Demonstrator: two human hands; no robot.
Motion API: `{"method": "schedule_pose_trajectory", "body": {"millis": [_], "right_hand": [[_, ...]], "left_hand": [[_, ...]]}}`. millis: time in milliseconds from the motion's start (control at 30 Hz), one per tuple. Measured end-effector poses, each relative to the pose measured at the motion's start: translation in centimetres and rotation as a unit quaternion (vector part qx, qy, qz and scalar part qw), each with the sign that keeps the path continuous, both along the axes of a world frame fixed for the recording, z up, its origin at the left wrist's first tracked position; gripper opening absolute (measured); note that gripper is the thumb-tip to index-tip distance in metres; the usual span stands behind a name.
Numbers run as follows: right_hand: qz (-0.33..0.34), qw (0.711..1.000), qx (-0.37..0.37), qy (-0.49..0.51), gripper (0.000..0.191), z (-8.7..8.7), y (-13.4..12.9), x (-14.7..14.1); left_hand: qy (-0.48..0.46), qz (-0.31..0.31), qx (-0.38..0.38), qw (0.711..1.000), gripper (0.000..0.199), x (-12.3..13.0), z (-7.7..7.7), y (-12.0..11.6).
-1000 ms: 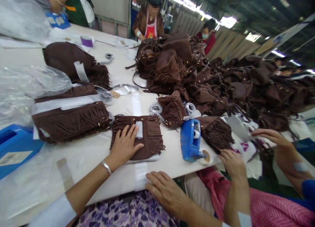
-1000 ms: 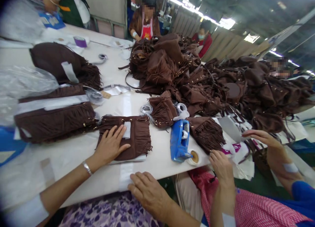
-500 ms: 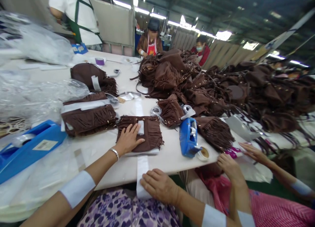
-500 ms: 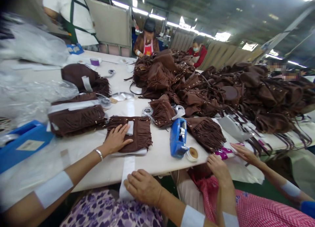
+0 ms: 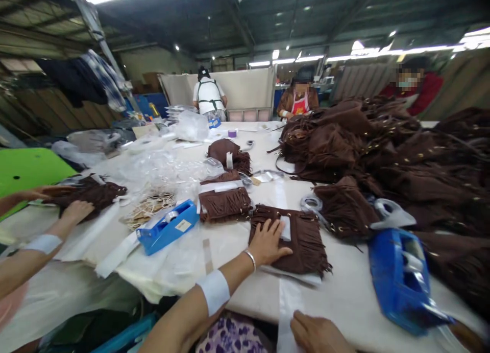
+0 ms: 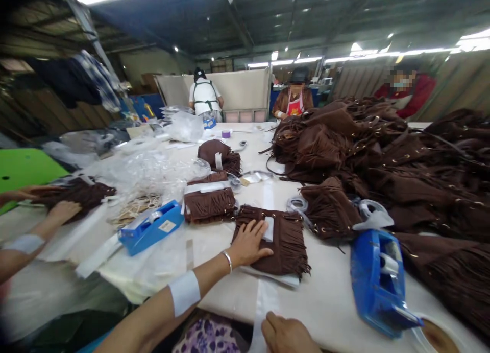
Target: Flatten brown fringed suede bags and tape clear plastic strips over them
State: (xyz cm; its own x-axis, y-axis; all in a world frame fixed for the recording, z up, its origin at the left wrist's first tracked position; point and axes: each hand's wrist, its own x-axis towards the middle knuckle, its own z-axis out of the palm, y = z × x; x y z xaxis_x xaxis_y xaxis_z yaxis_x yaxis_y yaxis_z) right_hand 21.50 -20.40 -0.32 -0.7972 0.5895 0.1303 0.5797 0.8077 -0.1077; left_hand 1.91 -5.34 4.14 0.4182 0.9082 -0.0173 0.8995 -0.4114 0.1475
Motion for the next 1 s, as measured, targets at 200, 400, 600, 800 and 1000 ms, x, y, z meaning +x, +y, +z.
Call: {"method": "schedule_pose_trajectory", "body": {"millis": [200,400,600,800,1000], "right_hand": [[0.018,0.927,-0.374,0.038,0.018,4.7,2.4,0.4],[-0.019,0.85,-0.519,0.085,0.01,4.1,4.5,1.9],[-0.17,0.758,-0.591,0.218,0.015,4.9,3.6,1.3],[-0.073,0.92,-0.347,0.169,0.013,8.5,2.5,0.7],[-0.094,0.887,-0.339,0.301,0.01,11.0,7.5,-1.5]], "left_hand": [[-0.054,-0.009,0.012,0.998,0.081,0.2,-0.8,0.0],[-0.07,-0.02,0.035,0.997,0.079,0.1,-1.6,0.3],[-0.056,-0.013,0.05,0.997,0.078,0.1,-1.6,0.2],[-0.046,-0.015,0.068,0.997,0.078,0.2,-1.7,0.4],[-0.04,-0.017,0.08,0.996,0.074,0.0,-2.2,0.4]]}}
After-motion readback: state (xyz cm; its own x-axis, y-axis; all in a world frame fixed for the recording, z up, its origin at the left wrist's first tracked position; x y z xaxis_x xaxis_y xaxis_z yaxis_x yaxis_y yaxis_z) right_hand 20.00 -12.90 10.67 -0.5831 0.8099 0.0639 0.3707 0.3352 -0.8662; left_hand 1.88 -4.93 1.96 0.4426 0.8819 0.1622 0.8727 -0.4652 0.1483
